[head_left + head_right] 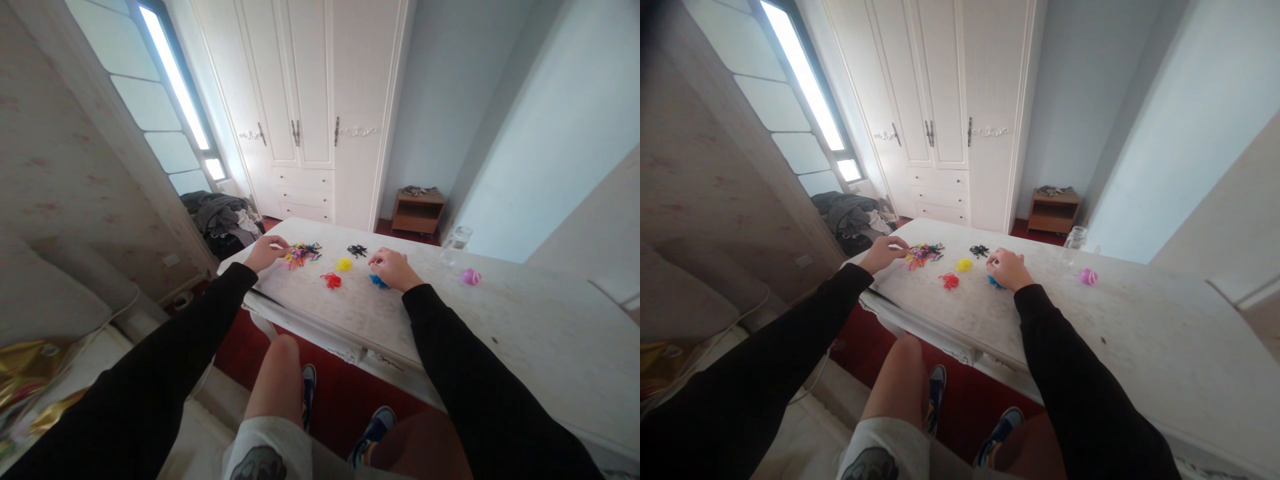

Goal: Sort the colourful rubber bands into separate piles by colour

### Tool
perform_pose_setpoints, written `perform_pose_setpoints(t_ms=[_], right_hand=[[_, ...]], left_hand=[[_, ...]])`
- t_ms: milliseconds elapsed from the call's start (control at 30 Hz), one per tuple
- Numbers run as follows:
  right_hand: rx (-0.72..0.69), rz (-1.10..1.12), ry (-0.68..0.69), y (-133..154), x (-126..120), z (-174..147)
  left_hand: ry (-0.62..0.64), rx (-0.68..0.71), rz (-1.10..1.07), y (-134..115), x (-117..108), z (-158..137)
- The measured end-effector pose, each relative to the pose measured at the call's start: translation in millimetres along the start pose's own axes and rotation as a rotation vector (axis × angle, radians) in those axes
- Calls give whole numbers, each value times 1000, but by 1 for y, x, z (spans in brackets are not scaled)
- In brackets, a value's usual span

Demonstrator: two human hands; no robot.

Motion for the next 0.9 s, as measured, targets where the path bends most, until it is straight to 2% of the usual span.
perform_pose_setpoints(t_ms=[100, 333, 467, 633, 900], right_hand=[[3, -10, 13, 1, 0, 0], [7, -9, 17, 2, 0, -1], [3, -7, 24, 2, 0, -1], [6, -16, 31, 3, 0, -2], [-3, -26, 46, 3, 2, -1]], left_hand=[[-19, -8, -14, 3, -1, 1], [-6, 86, 180, 0, -6, 3], [7, 34, 201, 9, -9, 3], [105, -52, 227, 23, -14, -2], [159, -45, 392, 19, -14, -16]])
Point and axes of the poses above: each hand's wrist, its own z-axis towards the middle knuckle, its own x-axis out of the palm, y = z × x, the point moved 5 cm from there along z, towards the middle knuckle, and after that the axes turned 14 degrees about y, right-handed, at the moved point
